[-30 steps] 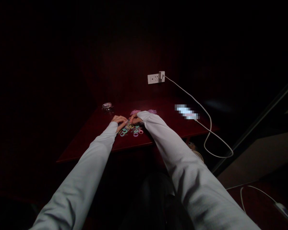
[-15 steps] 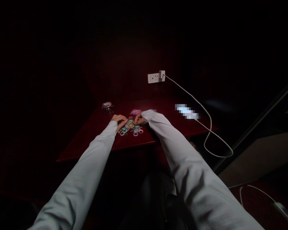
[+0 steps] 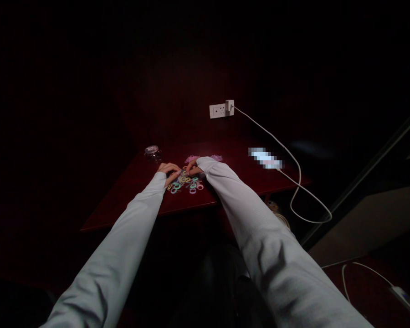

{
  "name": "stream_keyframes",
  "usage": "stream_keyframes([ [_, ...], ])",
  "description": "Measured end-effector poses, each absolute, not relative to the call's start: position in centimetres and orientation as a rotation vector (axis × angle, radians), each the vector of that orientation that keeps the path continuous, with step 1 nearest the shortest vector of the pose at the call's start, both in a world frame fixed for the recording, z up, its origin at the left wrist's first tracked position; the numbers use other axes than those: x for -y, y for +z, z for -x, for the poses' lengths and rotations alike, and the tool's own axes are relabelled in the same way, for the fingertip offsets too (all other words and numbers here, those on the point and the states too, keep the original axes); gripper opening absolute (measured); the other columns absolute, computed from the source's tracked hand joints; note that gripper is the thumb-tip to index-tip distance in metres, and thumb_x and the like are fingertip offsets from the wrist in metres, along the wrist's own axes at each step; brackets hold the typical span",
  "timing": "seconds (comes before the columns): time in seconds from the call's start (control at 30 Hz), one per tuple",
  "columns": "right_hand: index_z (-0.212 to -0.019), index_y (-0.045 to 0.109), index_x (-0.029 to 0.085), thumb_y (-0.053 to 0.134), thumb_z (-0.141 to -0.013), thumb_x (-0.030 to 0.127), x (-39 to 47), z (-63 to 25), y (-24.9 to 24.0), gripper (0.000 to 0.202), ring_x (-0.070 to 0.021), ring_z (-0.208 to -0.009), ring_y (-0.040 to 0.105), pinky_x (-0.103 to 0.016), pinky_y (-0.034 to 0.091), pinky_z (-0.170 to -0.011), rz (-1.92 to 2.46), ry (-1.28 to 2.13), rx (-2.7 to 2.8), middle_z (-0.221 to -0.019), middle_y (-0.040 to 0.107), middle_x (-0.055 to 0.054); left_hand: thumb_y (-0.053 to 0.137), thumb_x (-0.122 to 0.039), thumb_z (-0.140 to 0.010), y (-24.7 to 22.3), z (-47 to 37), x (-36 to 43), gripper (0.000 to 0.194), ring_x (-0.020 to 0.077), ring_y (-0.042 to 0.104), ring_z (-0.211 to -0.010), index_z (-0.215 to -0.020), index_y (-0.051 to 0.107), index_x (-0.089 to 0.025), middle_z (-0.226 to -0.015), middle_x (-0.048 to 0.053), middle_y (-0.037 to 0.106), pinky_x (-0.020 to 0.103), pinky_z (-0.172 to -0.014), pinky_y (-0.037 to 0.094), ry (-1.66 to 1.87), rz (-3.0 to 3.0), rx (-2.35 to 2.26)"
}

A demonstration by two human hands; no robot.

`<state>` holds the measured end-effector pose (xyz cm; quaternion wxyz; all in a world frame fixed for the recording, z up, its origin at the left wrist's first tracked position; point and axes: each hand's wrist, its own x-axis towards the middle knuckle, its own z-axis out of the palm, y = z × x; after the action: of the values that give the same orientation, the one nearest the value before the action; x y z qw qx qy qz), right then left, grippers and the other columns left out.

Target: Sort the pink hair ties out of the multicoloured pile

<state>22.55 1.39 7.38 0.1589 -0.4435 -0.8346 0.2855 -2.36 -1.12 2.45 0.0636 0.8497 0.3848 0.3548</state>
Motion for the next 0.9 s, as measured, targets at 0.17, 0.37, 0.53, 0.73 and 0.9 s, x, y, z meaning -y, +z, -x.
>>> stream_keyframes([
  [0.17,-0.106,0.088,0.021,0.083,-0.089,0.041,-0.3,-21.8,7.5,0.027,-0.0121,-0.079,0.063,-0.021,0.045,-0.075,1.318,0.813,2.362,-0.086,0.075,0.002,0.061,-0.046,-0.104,2.5,2.4,0.9,0.027,0.0276,0.069,-0.114,-0.096,0.079,-0.027,-0.117,0.006,0.083,0.048,-0.109,0.048,1.059,-2.567,-1.164],
  [0.37,-0.102,0.087,0.016,0.087,-0.086,0.032,-1.4,-20.6,7.3,0.022,-0.0117,-0.075,0.065,-0.02,0.047,-0.073,1.389,0.899,2.263,-0.084,0.076,0.0,0.063,-0.049,-0.102,1.7,2.5,-0.2,0.028,0.0267,0.071,-0.11,-0.096,0.079,-0.027,-0.114,0.005,0.083,0.047,-0.106,0.049,1.089,-2.563,-1.165],
  [0.53,-0.104,0.088,0.019,0.084,-0.09,0.03,-0.5,-20.7,7.5,0.019,-0.0124,-0.078,0.067,-0.02,0.047,-0.072,1.406,0.855,2.29,-0.088,0.079,0.0,0.061,-0.046,-0.104,2.2,2.4,0.5,0.027,0.0252,0.071,-0.112,-0.097,0.078,-0.025,-0.115,0.005,0.083,0.045,-0.106,0.048,1.098,-2.567,-1.144],
  [0.73,-0.106,0.089,0.022,0.083,-0.092,0.033,1.5,-21.1,8.4,0.019,-0.0145,-0.086,0.07,-0.019,0.047,-0.074,1.418,0.782,2.306,-0.088,0.081,0.001,0.062,-0.042,-0.104,2.8,2.3,1.3,0.025,0.0257,0.07,-0.112,-0.098,0.079,-0.025,-0.117,0.006,0.083,0.045,-0.106,0.048,1.094,-2.572,-1.157],
  [0.9,-0.104,0.088,0.018,0.083,-0.092,0.029,1.4,-20.8,8.4,0.017,-0.0119,-0.082,0.066,-0.018,0.045,-0.073,1.395,0.862,2.285,-0.085,0.078,0.001,0.063,-0.042,-0.104,2.9,2.2,1.3,0.024,0.0252,0.07,-0.112,-0.098,0.079,-0.025,-0.117,0.006,0.083,0.044,-0.106,0.048,1.086,-2.574,-1.151],
])
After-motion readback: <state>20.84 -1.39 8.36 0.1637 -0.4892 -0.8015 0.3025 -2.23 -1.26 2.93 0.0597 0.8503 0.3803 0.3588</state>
